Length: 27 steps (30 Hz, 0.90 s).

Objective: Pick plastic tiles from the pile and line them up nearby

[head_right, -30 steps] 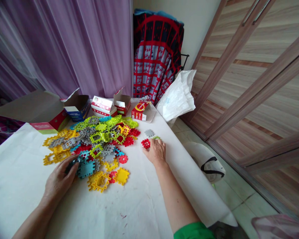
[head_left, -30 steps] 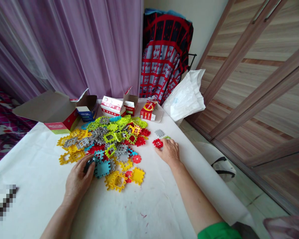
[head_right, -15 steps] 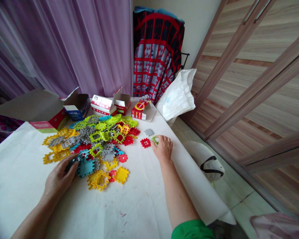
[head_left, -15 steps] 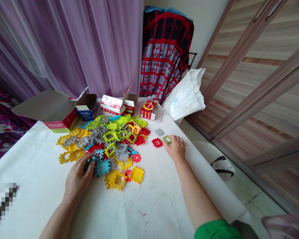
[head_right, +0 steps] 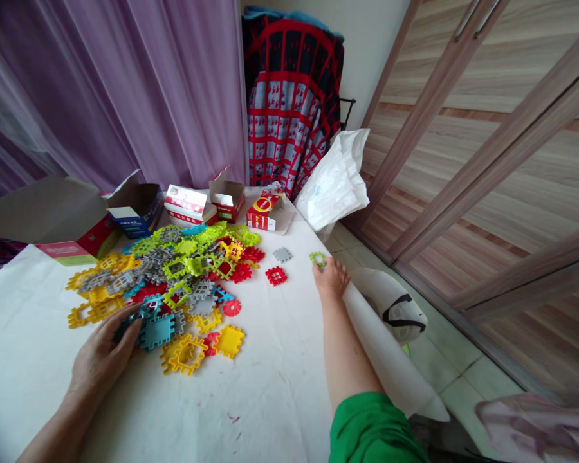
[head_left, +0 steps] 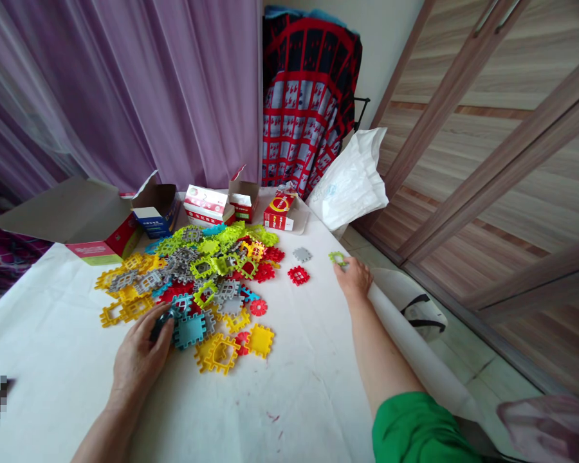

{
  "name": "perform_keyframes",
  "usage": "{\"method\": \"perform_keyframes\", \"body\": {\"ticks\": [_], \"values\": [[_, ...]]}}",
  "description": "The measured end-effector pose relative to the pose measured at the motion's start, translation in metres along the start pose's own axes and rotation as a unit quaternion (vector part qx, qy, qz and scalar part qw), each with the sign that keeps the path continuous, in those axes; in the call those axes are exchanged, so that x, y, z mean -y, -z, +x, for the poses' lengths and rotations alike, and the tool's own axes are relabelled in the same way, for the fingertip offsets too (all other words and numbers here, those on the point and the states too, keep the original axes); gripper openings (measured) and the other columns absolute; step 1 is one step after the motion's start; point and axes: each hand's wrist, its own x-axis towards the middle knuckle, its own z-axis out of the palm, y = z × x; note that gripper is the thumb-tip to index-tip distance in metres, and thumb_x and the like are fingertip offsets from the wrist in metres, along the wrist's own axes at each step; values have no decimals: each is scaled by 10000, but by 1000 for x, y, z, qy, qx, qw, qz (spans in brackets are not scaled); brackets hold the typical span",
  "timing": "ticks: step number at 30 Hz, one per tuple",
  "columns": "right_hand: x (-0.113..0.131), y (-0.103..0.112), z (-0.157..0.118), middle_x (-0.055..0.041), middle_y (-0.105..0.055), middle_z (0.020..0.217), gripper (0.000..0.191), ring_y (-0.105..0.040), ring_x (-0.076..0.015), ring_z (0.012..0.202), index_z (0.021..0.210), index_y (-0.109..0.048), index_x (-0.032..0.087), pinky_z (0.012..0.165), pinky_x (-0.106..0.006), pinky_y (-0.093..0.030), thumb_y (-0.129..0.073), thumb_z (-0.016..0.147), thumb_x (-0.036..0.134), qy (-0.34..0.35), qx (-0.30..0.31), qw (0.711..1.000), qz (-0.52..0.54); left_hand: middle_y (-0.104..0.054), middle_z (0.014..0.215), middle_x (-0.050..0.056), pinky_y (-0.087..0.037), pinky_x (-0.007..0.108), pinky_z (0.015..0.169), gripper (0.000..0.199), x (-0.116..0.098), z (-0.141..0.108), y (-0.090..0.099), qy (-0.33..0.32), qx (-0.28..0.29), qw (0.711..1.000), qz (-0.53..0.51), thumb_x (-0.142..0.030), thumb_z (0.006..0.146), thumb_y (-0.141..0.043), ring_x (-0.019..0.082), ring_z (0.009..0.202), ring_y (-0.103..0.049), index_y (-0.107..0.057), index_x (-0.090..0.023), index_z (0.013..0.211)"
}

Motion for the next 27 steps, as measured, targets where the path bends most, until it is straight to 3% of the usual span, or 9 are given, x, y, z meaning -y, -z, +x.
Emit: {"method": "perform_keyframes", "body": {"ticks": [5,15,27], "values": [[-8,2,8,-159,-709,1190,330,-583,-323,1132,1163,-733,186,913,-422,-428,-620,911,367,-5,16,1000,-3,-732,1246,95,-579,435,946,526,1,0,0,12,15,1000,10,-611,884,-463,299,1136,-690,-700,-269,1204],[-3,-2,17,-163,-698,1247,330,-573,-323,1158,1202,-732,196,935,-439,-431,-572,944,325,16,34,999,-8,-736,1229,76,-597,375,847,499,-1,1,1,18,16,1000,14,-597,884,-473,279,1100,-697,-703,-289,1202],[23,-22,62,-145,-702,1262,324,-586,-310,1170,1223,-731,211,956,-438,-433,-575,966,333,29,46,999,-1,-728,1264,68,-560,449,1022,540,6,-1,1,24,3,1000,-11,-670,842,-498,307,1187,-674,-707,-305,1181]]}}
